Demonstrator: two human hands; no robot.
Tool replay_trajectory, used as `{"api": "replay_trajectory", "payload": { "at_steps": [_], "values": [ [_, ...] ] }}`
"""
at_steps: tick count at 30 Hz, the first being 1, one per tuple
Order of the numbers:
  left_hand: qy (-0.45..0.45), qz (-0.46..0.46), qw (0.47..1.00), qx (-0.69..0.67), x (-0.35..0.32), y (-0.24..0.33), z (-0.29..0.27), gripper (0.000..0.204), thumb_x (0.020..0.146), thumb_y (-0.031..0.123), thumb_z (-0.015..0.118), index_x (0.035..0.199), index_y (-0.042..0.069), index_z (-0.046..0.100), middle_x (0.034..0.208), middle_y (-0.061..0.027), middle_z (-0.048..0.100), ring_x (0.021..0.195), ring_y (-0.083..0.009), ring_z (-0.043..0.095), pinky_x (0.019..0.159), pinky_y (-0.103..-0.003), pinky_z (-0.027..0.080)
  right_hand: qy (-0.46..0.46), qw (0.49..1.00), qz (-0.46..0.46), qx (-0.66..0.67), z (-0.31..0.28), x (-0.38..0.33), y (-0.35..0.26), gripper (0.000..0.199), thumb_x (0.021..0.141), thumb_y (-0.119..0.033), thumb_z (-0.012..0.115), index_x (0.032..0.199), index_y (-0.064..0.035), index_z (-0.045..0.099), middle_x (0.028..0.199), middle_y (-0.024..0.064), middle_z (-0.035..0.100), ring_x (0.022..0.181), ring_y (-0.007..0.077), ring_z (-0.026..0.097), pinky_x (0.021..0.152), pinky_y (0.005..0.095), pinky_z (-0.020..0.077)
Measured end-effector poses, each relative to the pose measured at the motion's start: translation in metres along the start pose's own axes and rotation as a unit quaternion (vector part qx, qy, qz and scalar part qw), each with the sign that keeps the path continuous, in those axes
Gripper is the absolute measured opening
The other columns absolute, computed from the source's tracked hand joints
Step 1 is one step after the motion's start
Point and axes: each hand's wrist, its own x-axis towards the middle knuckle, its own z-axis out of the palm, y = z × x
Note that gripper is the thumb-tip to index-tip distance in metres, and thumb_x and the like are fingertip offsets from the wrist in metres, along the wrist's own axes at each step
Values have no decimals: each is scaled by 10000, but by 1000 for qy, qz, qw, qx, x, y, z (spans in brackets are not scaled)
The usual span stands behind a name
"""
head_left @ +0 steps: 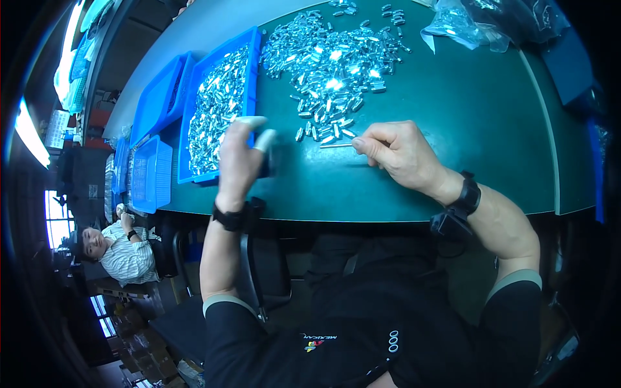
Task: Arranging and sorting small metal components on a production workbench.
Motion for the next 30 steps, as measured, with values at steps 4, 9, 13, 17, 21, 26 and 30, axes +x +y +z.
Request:
{"api": "replay_trajectory", "payload": {
  "at_steps": [4,9,13,17,21,26,30],
  "values": [
    [-66,8,998,8,-2,24,31,239,850,63,835,1067,44,735,1083,-125,715,1043,-332,669,888,-415,535,13,1000,-6,-12,-1,1,4,292,1039,-258,703,885,-13,744,697,24,673,623,90,579,562,285,445],
    [-52,14,997,-58,-10,26,30,213,842,35,828,1033,41,735,1081,-116,718,1035,-324,679,882,-400,544,36,999,-4,-1,-2,2,4,262,1031,-236,709,906,-9,743,720,26,676,640,88,583,575,286,449],
    [-72,-1,983,-167,-15,55,20,208,839,12,820,1024,40,730,1073,-116,722,1008,-311,693,857,-383,556,31,999,-10,-8,0,1,6,240,1028,-222,709,933,-5,745,731,30,676,649,89,584,582,289,453],
    [-65,44,979,-189,-16,71,18,205,845,1,814,1028,42,729,1052,-111,726,989,-290,702,836,-371,562,27,999,-23,-26,1,0,7,228,1026,-216,708,949,-5,748,730,36,673,650,96,584,587,296,455],
    [-94,40,980,-173,-18,73,16,184,876,22,816,1035,11,724,1066,-112,747,1006,-255,728,898,-346,558,42,999,-23,-15,0,1,5,223,1023,-210,710,951,-3,750,728,43,673,649,106,587,589,302,456],
    [-94,30,975,-201,-19,74,16,178,882,35,818,1032,12,724,1057,-103,753,1000,-240,729,896,-341,560,50,998,-33,-24,0,0,3,224,1023,-209,707,952,-1,751,728,48,673,647,112,588,589,306,456],
    [-100,23,971,-217,-20,78,18,178,887,47,820,1034,14,725,1050,-100,755,991,-233,727,892,-337,560,58,997,-40,-26,2,-2,3,235,1027,-214,702,941,-1,750,718,52,672,640,116,589,585,310,458]
  ]
}}
